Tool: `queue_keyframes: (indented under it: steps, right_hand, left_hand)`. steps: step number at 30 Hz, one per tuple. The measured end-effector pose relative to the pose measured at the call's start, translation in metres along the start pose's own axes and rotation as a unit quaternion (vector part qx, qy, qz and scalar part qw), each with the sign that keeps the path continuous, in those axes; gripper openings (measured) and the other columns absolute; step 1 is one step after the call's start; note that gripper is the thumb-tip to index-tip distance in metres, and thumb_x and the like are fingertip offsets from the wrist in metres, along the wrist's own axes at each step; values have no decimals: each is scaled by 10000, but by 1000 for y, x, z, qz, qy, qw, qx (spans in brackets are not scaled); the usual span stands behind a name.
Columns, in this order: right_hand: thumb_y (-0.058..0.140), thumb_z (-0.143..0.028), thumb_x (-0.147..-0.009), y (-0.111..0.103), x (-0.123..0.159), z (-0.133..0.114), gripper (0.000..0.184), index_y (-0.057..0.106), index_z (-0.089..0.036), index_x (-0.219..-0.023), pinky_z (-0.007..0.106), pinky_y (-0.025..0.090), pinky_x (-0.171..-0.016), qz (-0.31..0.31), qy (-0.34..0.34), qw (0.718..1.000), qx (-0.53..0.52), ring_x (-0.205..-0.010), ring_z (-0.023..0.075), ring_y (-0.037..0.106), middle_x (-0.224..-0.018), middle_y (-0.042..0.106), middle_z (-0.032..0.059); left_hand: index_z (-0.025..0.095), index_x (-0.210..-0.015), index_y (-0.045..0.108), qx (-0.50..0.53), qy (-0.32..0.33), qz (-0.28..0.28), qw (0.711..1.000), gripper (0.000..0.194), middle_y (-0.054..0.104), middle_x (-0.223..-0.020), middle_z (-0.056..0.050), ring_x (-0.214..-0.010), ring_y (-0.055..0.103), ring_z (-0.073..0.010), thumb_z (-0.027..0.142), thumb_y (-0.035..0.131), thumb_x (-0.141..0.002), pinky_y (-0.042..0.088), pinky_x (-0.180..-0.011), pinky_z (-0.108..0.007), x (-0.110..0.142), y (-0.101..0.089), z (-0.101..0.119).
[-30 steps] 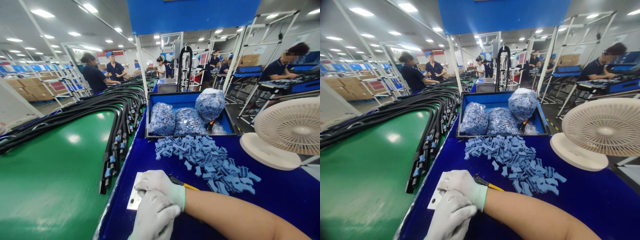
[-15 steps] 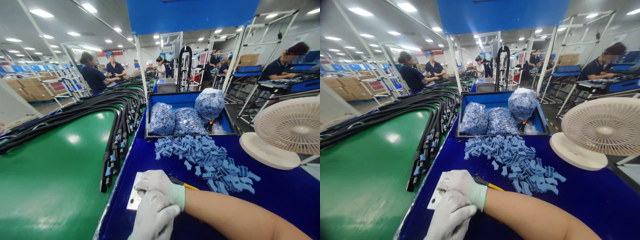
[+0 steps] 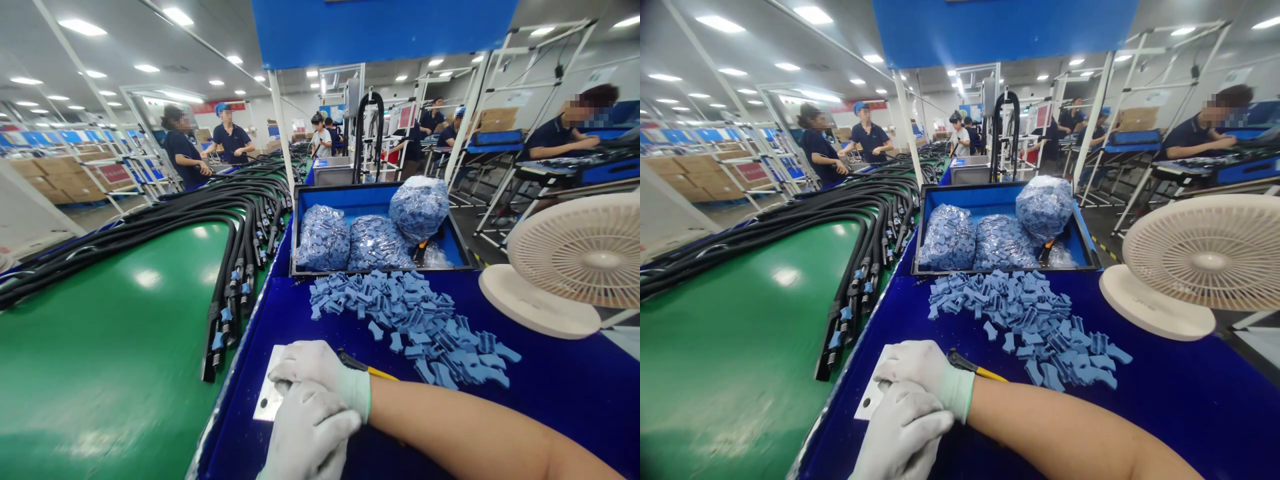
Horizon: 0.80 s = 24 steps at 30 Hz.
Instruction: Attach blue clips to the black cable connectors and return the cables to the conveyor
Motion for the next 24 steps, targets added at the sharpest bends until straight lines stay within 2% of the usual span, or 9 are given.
queue_keyframes:
  steps: [7,16,24]
  right_hand:
    - [617,-216,-1026,-3,0,-1,150,754,-228,-966,255,542,-876,6,2,1000,-5,-937,162,642,-1069,742,-1]
    - [609,-245,-1034,6,-1,3,150,746,-210,-982,263,511,-811,14,-20,1000,3,-900,145,622,-1048,718,-18]
    - [624,-247,-1037,3,-1,2,148,767,-218,-1018,247,485,-823,4,-8,1000,9,-932,146,621,-1097,735,-15]
  left_hand:
    - [213,-1028,687,-1,-5,2,1000,321,725,-840,-44,-749,640,-181,-21,553,-852,495,-718,-309,1,-1,1]
    - [217,-1009,703,-16,11,3,1000,307,721,-820,-43,-740,635,-180,0,549,-857,498,-708,-303,-1,-1,1]
    - [225,-1028,697,-14,14,13,1000,308,733,-834,-39,-741,643,-180,4,570,-855,497,-715,-298,-3,-3,1]
Point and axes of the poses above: each hand's wrist, its own x-axis away from the middle knuckle, its own y-axis out of the palm, z = x × y, the point moved 6 cm from there along -x, towards the middle knuckle
